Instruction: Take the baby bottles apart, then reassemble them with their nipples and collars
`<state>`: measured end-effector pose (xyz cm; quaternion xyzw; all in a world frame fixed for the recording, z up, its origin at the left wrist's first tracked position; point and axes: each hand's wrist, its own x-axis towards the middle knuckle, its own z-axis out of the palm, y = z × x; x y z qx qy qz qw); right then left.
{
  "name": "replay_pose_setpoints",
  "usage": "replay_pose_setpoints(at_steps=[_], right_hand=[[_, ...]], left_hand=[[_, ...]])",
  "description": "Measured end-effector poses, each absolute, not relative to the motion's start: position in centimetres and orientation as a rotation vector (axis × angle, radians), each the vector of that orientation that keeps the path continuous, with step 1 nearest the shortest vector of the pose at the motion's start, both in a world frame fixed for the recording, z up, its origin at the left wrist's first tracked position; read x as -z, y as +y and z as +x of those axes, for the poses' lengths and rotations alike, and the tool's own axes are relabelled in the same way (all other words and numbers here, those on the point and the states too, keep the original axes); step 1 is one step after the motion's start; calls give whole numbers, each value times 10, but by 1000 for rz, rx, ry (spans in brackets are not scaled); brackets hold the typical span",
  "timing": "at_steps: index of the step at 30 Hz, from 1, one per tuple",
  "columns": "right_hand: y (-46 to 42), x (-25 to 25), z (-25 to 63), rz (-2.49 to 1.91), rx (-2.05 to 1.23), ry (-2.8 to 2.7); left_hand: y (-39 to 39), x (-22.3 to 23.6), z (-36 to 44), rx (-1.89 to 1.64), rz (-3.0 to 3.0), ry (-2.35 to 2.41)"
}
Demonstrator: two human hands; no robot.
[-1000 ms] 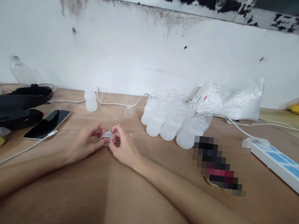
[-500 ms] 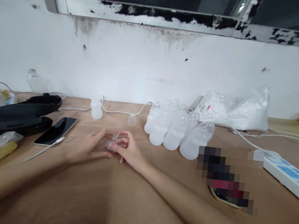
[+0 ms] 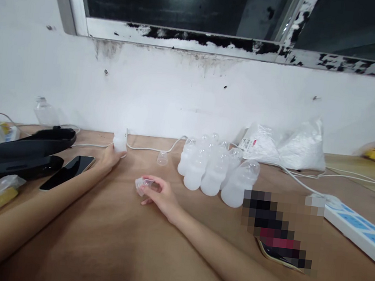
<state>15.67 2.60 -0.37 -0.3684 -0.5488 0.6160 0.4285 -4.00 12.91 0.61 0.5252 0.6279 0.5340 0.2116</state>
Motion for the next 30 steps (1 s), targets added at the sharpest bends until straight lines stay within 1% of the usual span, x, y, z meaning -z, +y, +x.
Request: replay_pose_setpoints(at_steps=[3, 6, 8, 11, 18, 24, 28, 30], right_hand=[[24, 0, 161, -872, -1595, -1252], [21, -3, 169, -811, -1663, -1122], [19, -3, 174, -789, -1708, -1049], [19, -1, 178, -789, -1754, -1008], [21, 2, 178, -784, -1764, -1027], [20, 1, 179, -757, -1775, -1018], [22, -2, 181, -667, -1738, -1007], [23, -1, 182, -643, -1710, -1020]], left_hand=[[95, -10, -29, -1453, 1503, 1512], [48, -10, -24, -1341, 1562, 1253], [23, -8, -27, -1203, 1524, 1025], [7, -3, -37, -993, 1406, 893], [17, 0, -41, -1034, 1264, 848], [12, 2, -41, -1024, 1295, 837], [11, -2, -45, -1035, 1442, 983], [11, -5, -46, -983, 1533, 1080]])
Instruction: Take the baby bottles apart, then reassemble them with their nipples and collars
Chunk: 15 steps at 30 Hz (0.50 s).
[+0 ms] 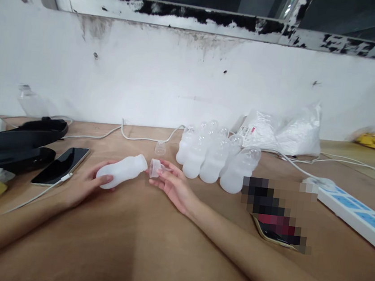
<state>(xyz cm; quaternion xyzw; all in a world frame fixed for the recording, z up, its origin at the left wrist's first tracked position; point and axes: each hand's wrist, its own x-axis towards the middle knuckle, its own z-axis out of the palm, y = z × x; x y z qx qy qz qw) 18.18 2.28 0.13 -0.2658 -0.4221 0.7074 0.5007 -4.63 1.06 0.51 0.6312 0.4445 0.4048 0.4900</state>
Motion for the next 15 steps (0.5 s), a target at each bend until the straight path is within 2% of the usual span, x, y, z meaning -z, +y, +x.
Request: replay_pose_setpoints(at_steps=[5, 15], right_hand=[[21, 1, 181, -672, -1682, -1094], [15, 1, 180, -760, -1433, -1479]], left_hand=[[10, -12, -46, -827, 1731, 1185], [1, -9, -44, -934, 1799, 1151]])
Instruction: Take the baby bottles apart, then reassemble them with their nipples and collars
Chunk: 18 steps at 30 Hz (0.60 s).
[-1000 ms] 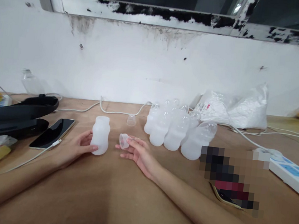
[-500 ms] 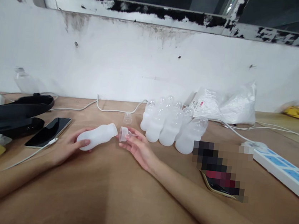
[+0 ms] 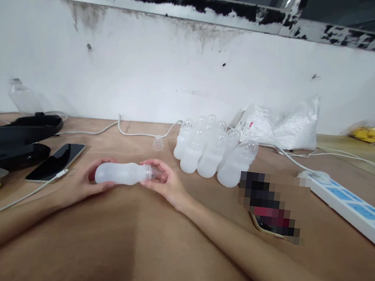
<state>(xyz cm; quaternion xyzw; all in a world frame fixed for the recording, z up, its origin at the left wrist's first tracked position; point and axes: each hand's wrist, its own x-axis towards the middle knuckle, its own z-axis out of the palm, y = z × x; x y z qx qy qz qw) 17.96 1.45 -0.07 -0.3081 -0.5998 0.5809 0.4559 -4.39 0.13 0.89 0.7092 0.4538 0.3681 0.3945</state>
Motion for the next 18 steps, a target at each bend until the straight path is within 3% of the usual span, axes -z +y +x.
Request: replay_pose_setpoints(at_steps=[11, 18], right_hand=[[16, -1, 181, -879, -1197, -1659], [18, -4, 181, -1000, -1307, -1525]], left_hand=[[3, -12, -44, -899, 1698, 1186], [2, -7, -45, -915, 1794, 1042]])
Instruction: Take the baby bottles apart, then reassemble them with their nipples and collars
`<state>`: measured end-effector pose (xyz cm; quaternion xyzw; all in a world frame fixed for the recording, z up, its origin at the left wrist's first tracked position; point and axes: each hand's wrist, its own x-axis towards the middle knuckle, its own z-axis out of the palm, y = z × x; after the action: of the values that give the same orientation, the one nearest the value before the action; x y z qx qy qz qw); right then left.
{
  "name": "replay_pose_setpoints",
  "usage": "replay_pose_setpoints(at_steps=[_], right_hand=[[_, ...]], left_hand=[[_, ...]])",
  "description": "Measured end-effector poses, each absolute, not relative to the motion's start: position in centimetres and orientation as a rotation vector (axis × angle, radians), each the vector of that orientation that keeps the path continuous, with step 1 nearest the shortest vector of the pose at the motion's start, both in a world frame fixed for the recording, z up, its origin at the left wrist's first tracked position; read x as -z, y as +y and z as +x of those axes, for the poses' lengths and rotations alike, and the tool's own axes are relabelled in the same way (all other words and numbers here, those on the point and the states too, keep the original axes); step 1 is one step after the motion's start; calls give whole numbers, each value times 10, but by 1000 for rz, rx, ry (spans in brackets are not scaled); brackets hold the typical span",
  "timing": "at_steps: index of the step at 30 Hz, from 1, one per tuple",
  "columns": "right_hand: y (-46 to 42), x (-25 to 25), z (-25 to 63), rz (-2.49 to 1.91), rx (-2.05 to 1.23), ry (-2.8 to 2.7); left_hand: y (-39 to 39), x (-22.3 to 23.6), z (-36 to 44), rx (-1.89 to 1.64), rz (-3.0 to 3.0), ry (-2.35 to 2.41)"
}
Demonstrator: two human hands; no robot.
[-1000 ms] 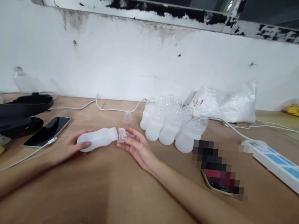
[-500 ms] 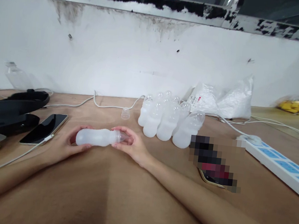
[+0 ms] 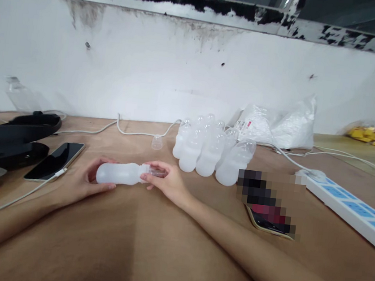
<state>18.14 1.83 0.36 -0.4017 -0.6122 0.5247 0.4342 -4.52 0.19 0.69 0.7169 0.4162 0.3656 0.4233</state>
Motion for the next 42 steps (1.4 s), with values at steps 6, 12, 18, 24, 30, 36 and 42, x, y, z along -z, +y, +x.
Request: replay_pose_setpoints(at_steps=[6, 12, 18, 24, 30, 36, 42], right_hand=[[19, -3, 177, -957, -1419, -1429], [19, -5, 181, -883, -1361, -1502], [21, -4, 185, -832, -1290, -1652], [21, -4, 185, -792, -1355, -1638], [22, -2, 185, -799, -1314, -1666], [18, -6, 181, -874, -1436, -1596], [18, -5, 183, -940, -1331, -1602]], left_hand=[[3, 3, -47, -1105, 2088, 1000], [1, -8, -43, -1028, 1884, 1129], [0, -15, -42, -983, 1820, 1210], [10, -18, -47, -707, 1582, 1193], [8, -20, -46, -666, 1589, 1184], [3, -9, -47, -995, 2341, 1097], [5, -17, -52, -953, 2093, 1210]])
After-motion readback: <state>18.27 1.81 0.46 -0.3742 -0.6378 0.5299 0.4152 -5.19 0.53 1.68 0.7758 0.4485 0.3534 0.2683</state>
